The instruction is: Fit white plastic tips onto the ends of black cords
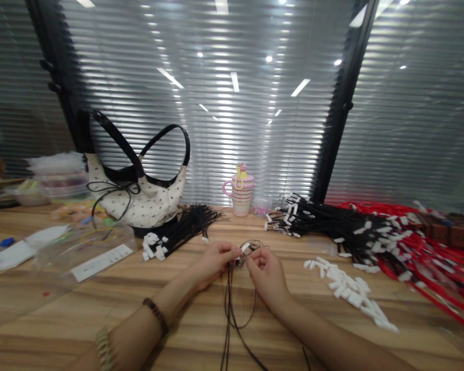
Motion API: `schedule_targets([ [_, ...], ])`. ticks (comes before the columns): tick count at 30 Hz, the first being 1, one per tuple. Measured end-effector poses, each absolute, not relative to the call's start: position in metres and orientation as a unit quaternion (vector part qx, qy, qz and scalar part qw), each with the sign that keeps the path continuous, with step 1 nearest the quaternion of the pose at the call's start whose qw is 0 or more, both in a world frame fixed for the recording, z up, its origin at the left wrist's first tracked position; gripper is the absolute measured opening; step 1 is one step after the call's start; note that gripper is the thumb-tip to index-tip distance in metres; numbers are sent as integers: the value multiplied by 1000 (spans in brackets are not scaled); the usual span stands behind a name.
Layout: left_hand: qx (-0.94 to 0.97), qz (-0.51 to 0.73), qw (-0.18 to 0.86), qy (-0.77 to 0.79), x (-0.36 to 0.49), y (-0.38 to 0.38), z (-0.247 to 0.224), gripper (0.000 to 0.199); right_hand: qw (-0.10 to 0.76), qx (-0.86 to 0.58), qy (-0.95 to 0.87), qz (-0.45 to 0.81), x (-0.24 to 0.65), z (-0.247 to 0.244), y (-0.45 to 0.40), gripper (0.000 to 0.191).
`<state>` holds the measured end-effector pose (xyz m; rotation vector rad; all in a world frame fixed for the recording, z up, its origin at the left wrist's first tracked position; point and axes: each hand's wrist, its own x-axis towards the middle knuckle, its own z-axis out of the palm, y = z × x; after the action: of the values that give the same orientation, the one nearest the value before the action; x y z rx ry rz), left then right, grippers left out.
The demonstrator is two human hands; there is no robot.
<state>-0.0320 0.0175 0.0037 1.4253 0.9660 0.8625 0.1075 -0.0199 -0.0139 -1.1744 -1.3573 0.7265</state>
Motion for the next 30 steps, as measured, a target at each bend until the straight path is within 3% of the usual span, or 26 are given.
schedule_targets([
  [24, 580, 381, 590, 413, -28, 13, 11, 32, 562, -510, -596, 263, 107, -13, -22, 11],
  [30, 586, 373, 585, 418, -29, 14, 10, 32, 504, -515, -677, 154, 115, -13, -21, 10],
])
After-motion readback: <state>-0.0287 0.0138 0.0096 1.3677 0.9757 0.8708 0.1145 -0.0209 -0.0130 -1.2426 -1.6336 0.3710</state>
